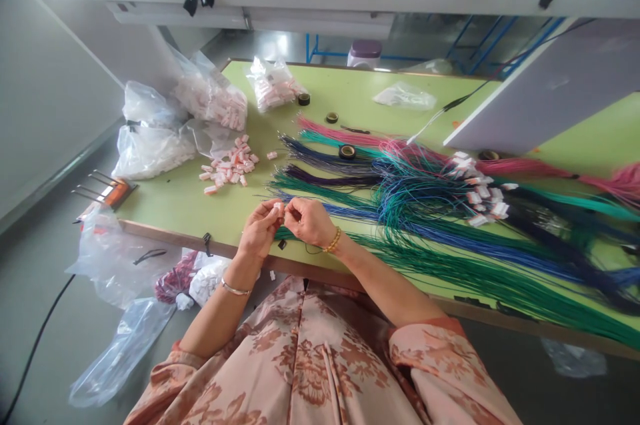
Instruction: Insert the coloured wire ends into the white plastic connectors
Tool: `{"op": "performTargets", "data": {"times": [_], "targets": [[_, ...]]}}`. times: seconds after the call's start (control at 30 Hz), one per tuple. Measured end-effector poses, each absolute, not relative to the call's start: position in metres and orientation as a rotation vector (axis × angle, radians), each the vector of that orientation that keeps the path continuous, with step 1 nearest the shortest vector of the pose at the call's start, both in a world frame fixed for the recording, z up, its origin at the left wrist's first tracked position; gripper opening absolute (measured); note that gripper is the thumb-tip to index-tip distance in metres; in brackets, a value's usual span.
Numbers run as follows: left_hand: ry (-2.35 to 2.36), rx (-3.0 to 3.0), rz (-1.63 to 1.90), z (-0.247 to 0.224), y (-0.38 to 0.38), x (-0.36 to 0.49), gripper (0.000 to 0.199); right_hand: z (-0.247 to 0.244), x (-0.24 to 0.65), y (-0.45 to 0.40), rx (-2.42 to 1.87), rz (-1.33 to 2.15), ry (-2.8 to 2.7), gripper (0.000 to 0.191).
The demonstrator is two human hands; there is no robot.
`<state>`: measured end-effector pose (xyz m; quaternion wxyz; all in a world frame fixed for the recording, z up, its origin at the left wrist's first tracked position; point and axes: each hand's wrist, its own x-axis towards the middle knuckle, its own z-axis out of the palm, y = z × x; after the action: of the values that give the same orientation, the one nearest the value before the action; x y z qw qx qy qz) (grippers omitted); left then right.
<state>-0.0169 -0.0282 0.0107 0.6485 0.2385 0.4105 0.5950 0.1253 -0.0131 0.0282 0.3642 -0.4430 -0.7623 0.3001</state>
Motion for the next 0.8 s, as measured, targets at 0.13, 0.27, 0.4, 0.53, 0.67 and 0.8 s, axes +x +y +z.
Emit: {"op": "performTargets", "data": {"times": [0.13, 0.27, 0.4, 0.53, 0.67, 0.8], "targets": [[0.996, 0.562, 1.342, 0.006, -0.034, -0.013, 0.036, 0.020, 0.120, -0.021, -1.216, 0.690, -1.956, 0.014], [1.037, 0.595, 1.321, 0.004, -0.034, -0.013, 0.033, 0.019, 0.124, -0.019, -1.213, 0.710, -1.998, 0.015], [0.975, 0.587, 1.337, 0.008, -0.027, -0.018, 0.031, 0.026, 0.136, 0.019, -1.170, 0.899, -1.952, 0.021], [0.944, 0.565, 1.335, 0.010, -0.022, -0.021, 0.033, 0.023, 0.135, 0.074, -1.431, 0.685, -1.977, 0.016], [0.947, 0.556, 1.315, 0.007, -0.022, -0.021, 0.032, 0.011, 0.118, 0.103, -1.726, 0.503, -2.099, 0.011], [0.944, 0.559, 1.311, 0.005, -0.024, -0.023, 0.032, 0.005, 0.108, 0.108, -1.849, 0.415, -2.150, 0.017]]}}
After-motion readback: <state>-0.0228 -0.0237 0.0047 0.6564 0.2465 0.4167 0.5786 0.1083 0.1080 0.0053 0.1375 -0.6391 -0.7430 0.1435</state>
